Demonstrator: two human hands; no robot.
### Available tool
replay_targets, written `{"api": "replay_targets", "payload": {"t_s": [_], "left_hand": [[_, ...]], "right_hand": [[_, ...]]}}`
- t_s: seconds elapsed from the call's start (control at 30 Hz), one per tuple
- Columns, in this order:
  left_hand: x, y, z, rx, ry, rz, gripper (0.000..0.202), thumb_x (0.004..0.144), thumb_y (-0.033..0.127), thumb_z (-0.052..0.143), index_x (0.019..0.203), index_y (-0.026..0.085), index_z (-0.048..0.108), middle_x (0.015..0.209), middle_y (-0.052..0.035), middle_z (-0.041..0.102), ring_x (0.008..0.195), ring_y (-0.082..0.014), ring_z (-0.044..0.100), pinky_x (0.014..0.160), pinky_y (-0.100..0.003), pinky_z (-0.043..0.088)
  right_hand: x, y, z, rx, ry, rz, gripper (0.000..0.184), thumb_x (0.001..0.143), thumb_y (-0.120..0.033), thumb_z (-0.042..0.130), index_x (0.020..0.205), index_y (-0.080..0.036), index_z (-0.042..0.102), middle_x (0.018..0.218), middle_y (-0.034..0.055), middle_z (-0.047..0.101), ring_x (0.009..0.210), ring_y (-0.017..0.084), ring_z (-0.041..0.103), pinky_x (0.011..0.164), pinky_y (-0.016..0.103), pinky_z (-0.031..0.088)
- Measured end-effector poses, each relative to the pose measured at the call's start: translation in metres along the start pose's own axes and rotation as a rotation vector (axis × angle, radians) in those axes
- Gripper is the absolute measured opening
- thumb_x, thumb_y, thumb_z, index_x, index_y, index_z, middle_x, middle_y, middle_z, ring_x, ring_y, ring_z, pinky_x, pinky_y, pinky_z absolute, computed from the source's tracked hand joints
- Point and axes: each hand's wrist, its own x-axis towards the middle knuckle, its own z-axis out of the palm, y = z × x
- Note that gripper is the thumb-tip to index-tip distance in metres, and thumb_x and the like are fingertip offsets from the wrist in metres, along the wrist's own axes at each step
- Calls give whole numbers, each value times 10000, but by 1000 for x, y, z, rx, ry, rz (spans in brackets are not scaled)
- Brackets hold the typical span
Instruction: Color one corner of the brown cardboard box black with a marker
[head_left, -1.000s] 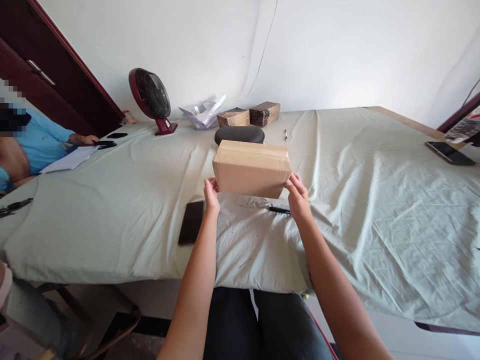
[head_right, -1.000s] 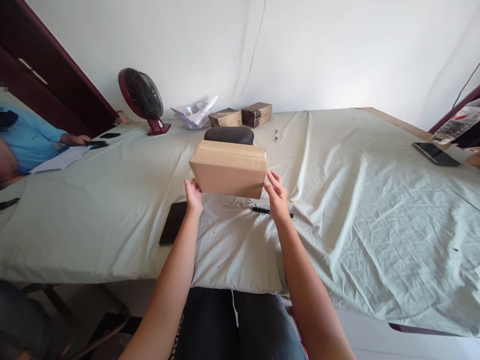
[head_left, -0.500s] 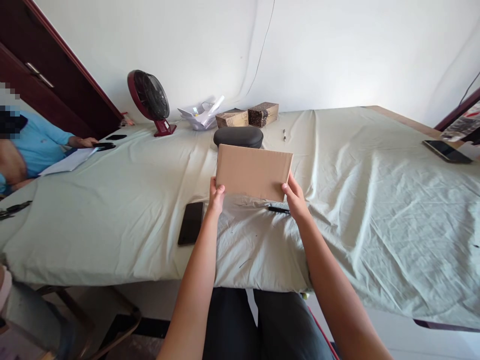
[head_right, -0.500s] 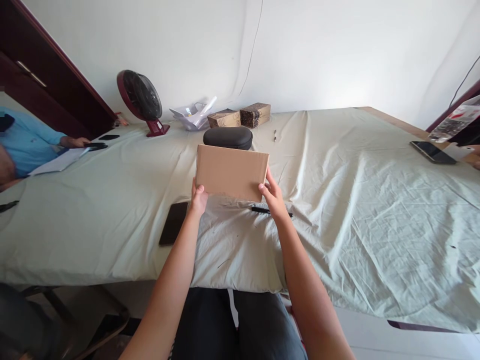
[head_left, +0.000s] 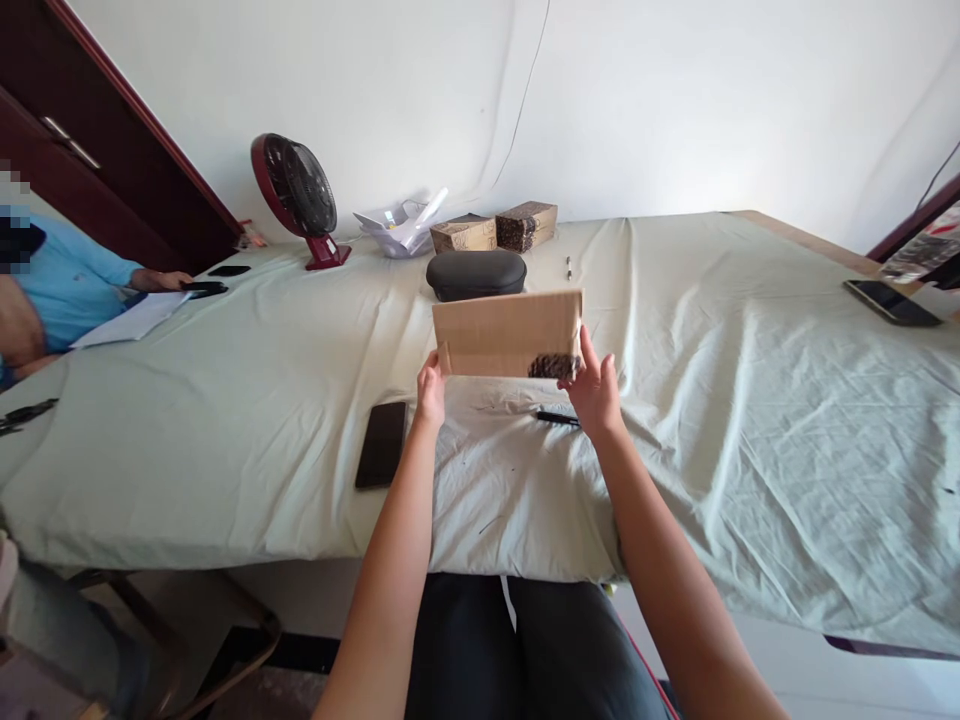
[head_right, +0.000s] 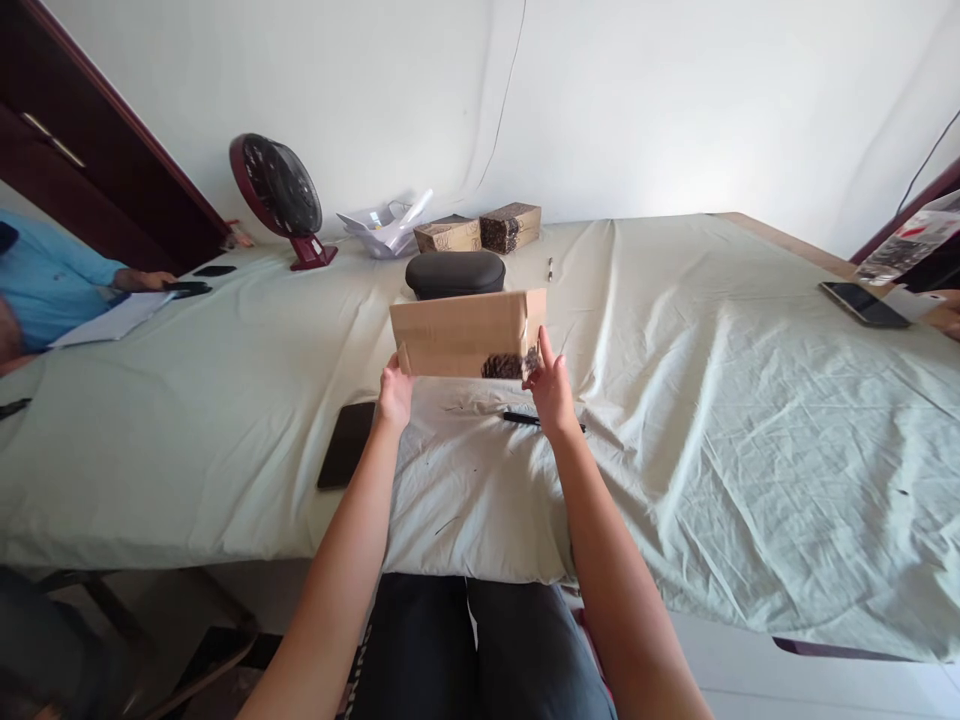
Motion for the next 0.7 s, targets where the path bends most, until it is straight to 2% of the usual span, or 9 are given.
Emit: {"api": "replay_targets", "payload": {"t_s": [0.07,0.13,0.2,0.27,0.33,0.4,0.5,0.57,0.7], "left_hand": [[0,0,1,12,-3,15,728,707,848,756,1142,266,715,1232,-128,739,1310,-342,671,1092,-470,534],[0,0,1,9,28,28,722,664,741,854,1196,285,682,1239,-108,727,1302,-332,675,1118,-473,524],[0,2,0,5,57,24,761,630,671,909,1244,307,644,1272,-98,713,1313,-327,670,1143,-483,514],[0,5,-1,6,54,5,805,623,664,923,1287,315,632,1319,-109,704,1342,-333,658,1150,-489,517],[-1,7,0,-9,47,-14,884,626,679,920,1379,335,612,1433,-124,668,1373,-340,645,1123,-488,544],[-3,9,4,-41,40,-48,1005,643,679,910,1523,396,517,1594,-113,573,1375,-342,652,1058,-485,592],[-8,6,13,-81,26,-131,1089,679,689,872,1628,467,387,1744,-72,417,1308,-351,699,942,-489,656],[-13,1,20,-95,-9,-192,1033,691,709,842,1605,423,455,1714,-78,468,1241,-359,730,886,-499,680],[-20,-12,29,-106,-137,-311,844,729,616,844,1481,315,610,1325,-93,762,1109,-343,770,844,-488,693]], "right_hand": [[3,4,-3,-28,27,-5,738,959,-805,423,1606,-465,525,1328,27,712,1055,244,670,926,399,623],[4,8,-7,-136,55,-22,631,973,-660,477,1566,-468,579,1315,24,690,1103,250,635,1017,430,593],[3,10,-9,-263,73,-32,613,929,-529,581,1539,-476,606,1420,14,634,1289,290,576,1152,502,522],[0,10,-10,-333,58,-47,706,854,-444,715,1545,-503,586,1620,-18,496,1493,345,456,1223,565,459],[-2,8,-9,-304,12,-88,794,815,-431,812,1563,-510,557,1782,-54,290,1624,388,328,1249,603,429],[-4,5,-4,-249,-17,-180,790,829,-486,843,1568,-468,563,1825,-43,219,1678,393,259,1298,613,366],[-8,-2,6,-174,33,-349,932,844,-555,845,1662,-436,415,1776,18,357,1690,340,270,1367,574,264],[-12,-5,12,-123,69,-370,1085,801,-575,882,1701,-419,297,1702,61,473,1641,333,378,1358,563,306],[-18,-3,13,-169,64,-203,990,675,-617,958,1514,-284,553,1454,158,681,1443,416,581,1219,569,497]]}}
